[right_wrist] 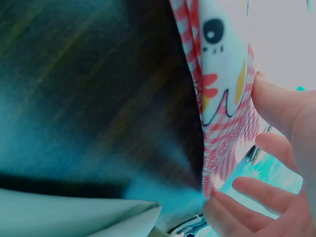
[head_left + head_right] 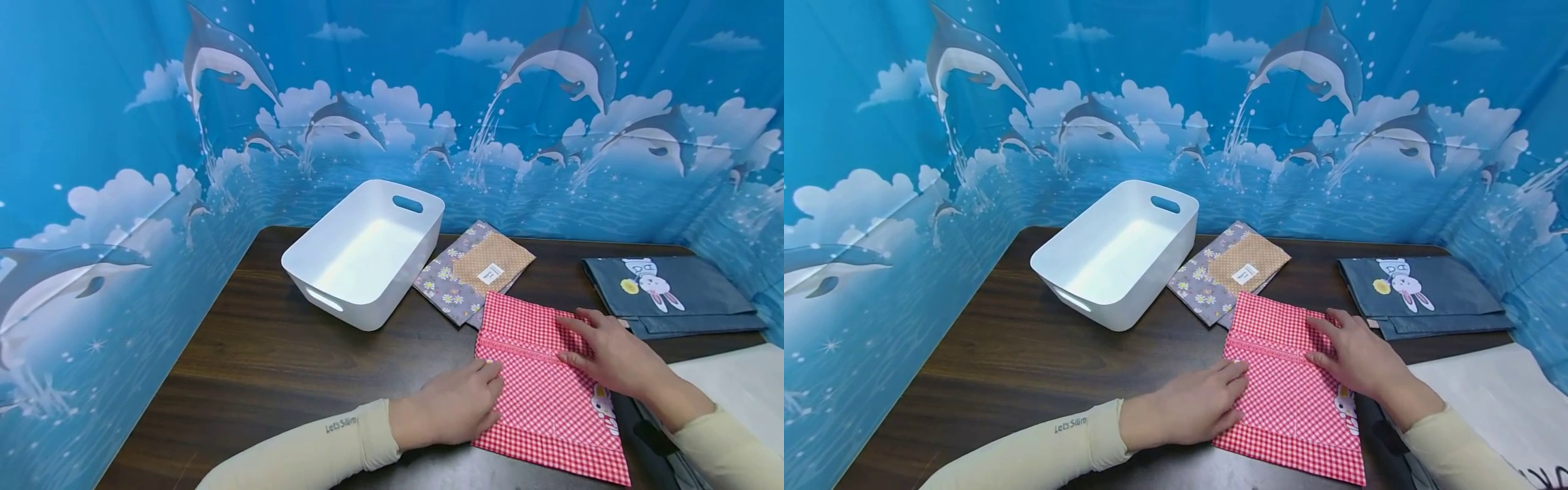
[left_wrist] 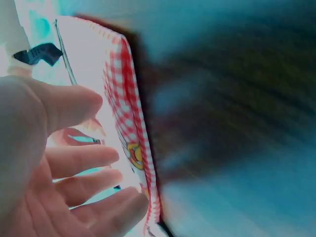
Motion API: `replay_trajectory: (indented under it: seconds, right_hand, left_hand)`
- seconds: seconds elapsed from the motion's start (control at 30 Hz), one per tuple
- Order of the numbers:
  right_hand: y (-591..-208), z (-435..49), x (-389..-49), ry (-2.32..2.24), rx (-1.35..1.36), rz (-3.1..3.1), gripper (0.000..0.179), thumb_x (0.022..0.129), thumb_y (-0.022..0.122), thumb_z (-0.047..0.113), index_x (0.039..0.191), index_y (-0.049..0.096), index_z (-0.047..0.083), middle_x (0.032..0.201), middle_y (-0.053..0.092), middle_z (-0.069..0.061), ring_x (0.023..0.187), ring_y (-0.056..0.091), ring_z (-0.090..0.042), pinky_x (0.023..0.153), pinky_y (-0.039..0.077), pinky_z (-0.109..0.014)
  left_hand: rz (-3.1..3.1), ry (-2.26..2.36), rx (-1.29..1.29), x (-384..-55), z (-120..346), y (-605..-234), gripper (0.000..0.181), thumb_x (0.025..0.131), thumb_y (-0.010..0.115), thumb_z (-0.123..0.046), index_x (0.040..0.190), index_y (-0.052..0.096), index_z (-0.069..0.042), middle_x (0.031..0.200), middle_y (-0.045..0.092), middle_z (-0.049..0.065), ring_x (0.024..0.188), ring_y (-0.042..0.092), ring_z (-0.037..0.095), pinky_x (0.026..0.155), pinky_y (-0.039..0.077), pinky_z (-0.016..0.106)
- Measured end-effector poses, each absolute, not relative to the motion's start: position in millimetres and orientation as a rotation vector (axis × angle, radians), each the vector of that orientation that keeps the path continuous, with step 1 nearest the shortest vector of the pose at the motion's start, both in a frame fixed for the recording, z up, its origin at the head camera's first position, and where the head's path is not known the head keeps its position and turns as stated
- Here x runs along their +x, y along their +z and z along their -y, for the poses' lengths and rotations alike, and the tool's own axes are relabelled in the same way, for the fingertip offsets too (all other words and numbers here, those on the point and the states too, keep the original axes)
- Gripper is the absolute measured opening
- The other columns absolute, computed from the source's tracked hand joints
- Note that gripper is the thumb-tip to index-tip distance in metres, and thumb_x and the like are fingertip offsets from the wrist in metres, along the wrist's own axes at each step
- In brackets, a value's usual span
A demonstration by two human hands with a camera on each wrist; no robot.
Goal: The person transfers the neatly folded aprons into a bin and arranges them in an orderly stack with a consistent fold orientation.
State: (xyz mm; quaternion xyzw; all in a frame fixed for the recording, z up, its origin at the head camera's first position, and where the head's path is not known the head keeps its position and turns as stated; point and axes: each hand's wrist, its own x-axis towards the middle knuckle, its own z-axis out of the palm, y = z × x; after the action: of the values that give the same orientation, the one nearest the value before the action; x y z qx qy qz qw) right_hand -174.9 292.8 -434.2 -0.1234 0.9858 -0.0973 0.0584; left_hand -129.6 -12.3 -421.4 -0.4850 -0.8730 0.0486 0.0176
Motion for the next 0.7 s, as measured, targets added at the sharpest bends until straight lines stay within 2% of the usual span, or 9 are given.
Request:
replay_trajectory:
  seconds: [0.13, 0.3, 0.53, 0.7]
  right_hand:
    - [-432, -291, -173, -0.299, -0.316, -2.966, 0.072, 0.09, 0.084, 0.046, 0.145, 0.064, 0.005, 0.147, 0.053, -0.04, 0.129, 0.053, -0.066, 0.089, 0.054, -0.078]
    - [-433, -289, -170, -0.29, -0.297, -2.934, 0.073, 0.09, 0.082, 0.051, 0.143, 0.066, 0.004, 0.147, 0.056, -0.039, 0.13, 0.056, -0.063, 0.092, 0.053, -0.077]
    - [-435, -292, -170, -0.268, -0.337, -2.947, 0.072, 0.092, 0.08, 0.052, 0.146, 0.065, 0.007, 0.15, 0.055, -0.037, 0.133, 0.055, -0.062, 0.094, 0.052, -0.077]
    - [-438, -295, -172, -0.276, -0.338, -2.934, 0.071, 0.095, 0.077, 0.052, 0.15, 0.062, 0.008, 0.152, 0.053, -0.037, 0.136, 0.052, -0.063, 0.096, 0.049, -0.08]
  left_hand:
    - [2.693, 0.14, -1.484, -137, 15, -421, 0.033, 0.107, 0.062, -0.034, 0.134, 0.068, -0.016, 0.147, 0.062, 0.004, 0.132, 0.062, 0.019, 0.111, 0.053, 0.031]
    - [2.817, 0.116, -1.478, -143, 19, -420, 0.039, 0.108, 0.062, -0.037, 0.143, 0.065, -0.021, 0.161, 0.056, 0.005, 0.151, 0.052, 0.027, 0.12, 0.047, 0.04]
    - [2.758, 0.132, -1.509, -140, 16, -427, 0.034, 0.108, 0.058, -0.038, 0.136, 0.068, -0.02, 0.149, 0.063, 0.004, 0.145, 0.057, 0.028, 0.116, 0.051, 0.04]
    - [2.718, 0.139, -1.506, -134, 13, -431, 0.034, 0.11, 0.056, -0.037, 0.136, 0.067, -0.018, 0.145, 0.063, 0.004, 0.142, 0.058, 0.03, 0.115, 0.052, 0.039]
